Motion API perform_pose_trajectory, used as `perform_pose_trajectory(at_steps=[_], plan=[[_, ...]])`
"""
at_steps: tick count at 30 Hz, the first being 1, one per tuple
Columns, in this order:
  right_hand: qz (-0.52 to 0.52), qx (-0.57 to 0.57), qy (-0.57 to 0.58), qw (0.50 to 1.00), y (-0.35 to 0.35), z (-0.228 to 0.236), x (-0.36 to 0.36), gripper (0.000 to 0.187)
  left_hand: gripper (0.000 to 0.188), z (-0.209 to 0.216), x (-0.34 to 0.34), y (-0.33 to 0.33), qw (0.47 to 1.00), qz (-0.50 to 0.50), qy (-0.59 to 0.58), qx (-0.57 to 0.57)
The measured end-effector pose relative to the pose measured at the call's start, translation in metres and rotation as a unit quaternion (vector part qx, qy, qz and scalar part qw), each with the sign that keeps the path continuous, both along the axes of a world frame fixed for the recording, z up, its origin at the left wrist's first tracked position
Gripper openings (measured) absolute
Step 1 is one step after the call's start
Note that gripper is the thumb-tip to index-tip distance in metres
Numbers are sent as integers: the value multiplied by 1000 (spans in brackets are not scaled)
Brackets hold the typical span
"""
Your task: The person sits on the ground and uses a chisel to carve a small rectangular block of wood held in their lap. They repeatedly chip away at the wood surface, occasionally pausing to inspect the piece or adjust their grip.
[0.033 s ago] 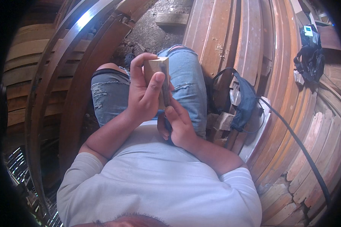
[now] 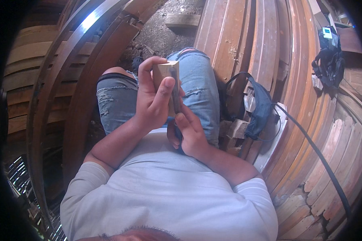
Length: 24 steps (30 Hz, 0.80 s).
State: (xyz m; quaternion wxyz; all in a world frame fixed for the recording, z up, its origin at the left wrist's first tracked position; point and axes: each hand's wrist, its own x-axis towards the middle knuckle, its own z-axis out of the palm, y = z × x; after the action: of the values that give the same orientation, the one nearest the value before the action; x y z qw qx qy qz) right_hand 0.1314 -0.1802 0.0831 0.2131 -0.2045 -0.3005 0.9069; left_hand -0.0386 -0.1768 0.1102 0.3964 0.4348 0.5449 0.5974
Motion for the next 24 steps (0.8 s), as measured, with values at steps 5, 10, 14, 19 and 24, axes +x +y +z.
perform_pose_trajectory(at_steps=[5,10,14,19,24], plan=[[-17,0,6,1000,-1,-4,0,62,43,-8,1,-5,999,-1,48,-5],[0,54,-18,998,6,9,-3,64,44,3,-7,5,992,4,-123,-25],[12,32,-33,999,6,12,-6,70,45,13,-10,6,982,-13,-188,-32],[24,-2,-24,999,11,9,-7,71,45,17,-16,12,966,12,-248,-72],[-21,-49,-27,998,25,8,4,56,42,13,-29,14,904,-8,-412,-112]])
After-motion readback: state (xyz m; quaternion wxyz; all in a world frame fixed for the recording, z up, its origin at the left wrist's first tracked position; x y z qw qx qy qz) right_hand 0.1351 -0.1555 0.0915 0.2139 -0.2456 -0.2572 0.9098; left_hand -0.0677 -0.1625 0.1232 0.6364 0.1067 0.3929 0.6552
